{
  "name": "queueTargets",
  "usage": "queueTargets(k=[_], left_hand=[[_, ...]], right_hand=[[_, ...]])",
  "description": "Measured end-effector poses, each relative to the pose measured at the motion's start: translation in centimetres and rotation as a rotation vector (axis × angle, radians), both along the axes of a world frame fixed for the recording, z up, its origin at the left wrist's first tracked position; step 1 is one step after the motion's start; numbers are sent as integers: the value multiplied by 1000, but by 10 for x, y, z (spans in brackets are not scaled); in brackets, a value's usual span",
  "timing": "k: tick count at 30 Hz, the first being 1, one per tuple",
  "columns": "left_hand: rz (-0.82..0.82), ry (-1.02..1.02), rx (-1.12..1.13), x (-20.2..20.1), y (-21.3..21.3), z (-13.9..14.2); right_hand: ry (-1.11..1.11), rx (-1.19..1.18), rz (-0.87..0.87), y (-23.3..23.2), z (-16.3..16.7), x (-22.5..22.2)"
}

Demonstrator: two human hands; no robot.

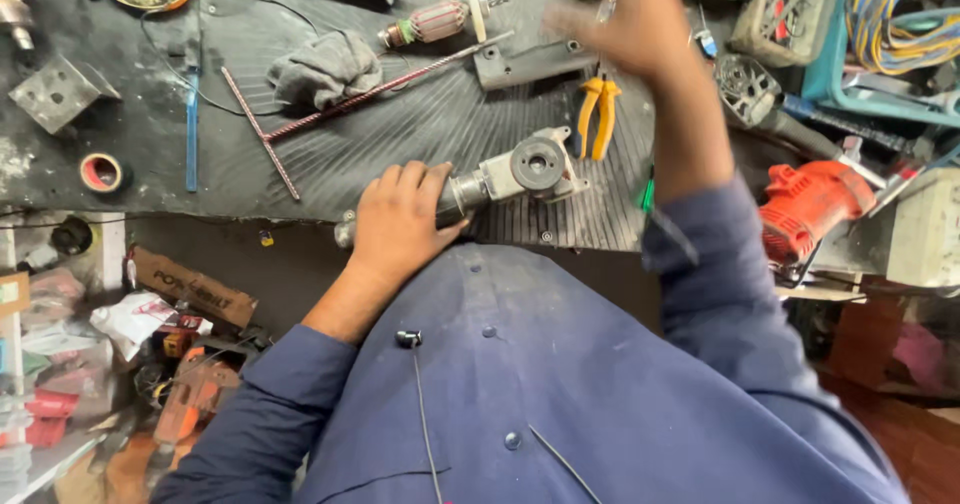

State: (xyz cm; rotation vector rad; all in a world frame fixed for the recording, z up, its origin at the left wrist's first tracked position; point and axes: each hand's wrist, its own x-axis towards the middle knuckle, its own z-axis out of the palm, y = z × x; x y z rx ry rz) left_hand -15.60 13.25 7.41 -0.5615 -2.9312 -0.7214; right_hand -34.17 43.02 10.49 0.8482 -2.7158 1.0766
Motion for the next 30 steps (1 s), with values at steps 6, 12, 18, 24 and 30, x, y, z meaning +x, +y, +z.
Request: queueTargets(k=[6,12,18,24,30], left_hand=[[-139,-127,-50,-28,8,-4],[-254,-220,-114,-38,11,-3],[-316,-195,-142,-38,1,0],[-342,-137,-112,-38,-5,-6],[-308,-128,-119,-28,-6,-7]], right_hand=[[196,510,222,-68,3,112],[119,570,227,-73,-7,120],[164,513,193,-73,-13,126],[127,526,186,-81,-12,129],[75,494,212,-83,-7,126]])
